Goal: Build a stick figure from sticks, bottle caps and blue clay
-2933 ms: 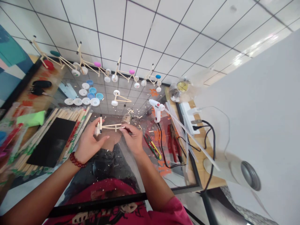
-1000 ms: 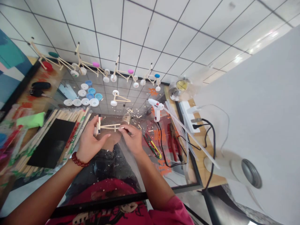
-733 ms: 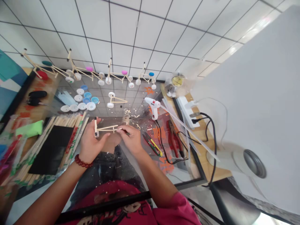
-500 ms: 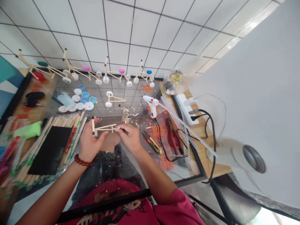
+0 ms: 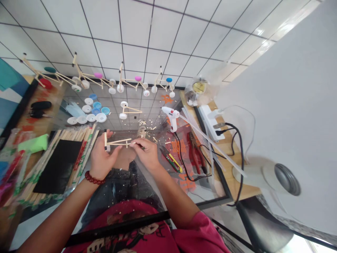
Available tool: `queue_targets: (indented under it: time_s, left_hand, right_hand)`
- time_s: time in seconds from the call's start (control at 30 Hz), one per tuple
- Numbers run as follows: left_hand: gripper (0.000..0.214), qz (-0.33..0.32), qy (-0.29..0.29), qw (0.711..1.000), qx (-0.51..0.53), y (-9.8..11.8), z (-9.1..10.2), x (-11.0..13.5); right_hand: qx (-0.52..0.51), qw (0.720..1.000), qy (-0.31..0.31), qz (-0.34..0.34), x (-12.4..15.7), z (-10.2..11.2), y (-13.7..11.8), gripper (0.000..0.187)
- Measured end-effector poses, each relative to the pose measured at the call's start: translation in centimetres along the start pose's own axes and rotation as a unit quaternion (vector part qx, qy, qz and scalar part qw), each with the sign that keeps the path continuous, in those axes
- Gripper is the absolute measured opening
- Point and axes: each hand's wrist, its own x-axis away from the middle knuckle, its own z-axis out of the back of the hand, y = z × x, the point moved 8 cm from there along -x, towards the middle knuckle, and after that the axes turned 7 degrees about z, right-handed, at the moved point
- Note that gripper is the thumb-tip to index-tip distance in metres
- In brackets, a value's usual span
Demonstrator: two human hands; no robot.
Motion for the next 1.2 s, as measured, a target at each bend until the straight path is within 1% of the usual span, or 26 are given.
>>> queue_targets:
  time_s: [0.13,0.23,0.37,0.47,0.63,0.8,1.0,1.2]
  left_hand:
    - [0.066,-0.004,-0.007,1.0,-0.003,0.2,0.0,0.0]
    - [0.066,0.0,-0.009,1.0,0.001,0.4,0.1,0.0]
    - [0.066,0.007,-0.014,1.0,0.002,0.6,0.5,0.1]
    - [0.065,0.004,-0.021,1.0,0.003,0.8,0.7,0.1]
    - [0.061,0.003,-0.01,1.0,0.012,0.8,0.8,0.1]
    - [0.059,0.007,-0.012,1.0,0.014,0.6,0.4,-0.1]
    - [0.058,0.001,-0.011,1.0,0.009,0.6,0.3,-0.2]
    - [0.055,-0.003,-0.012,1.0,0.008,0.4,0.2,-0.2]
  right_hand:
    - [0.005,1.0,-0.008,-0.006,0.0,0.0,0.2,0.013]
    - [0.01,1.0,0.005,-0.024,0.2,0.1,0.9,0.012]
    - [0.002,0.999,0.008,-0.046,0.5,0.0,2.0,0.024]
    - [0.004,0.999,0.003,-0.047,0.6,-0.1,2.3,0.028]
    - [0.026,0.999,-0.004,-0.02,0.4,0.1,1.5,0.014]
    - [0.041,0.999,-0.015,-0.021,0.3,0.0,1.0,0.017]
    - [0.033,0.999,-0.022,-0.023,0.4,0.0,1.1,0.012]
    - [0.035,0.999,-0.019,-0.017,0.4,0.0,0.9,0.013]
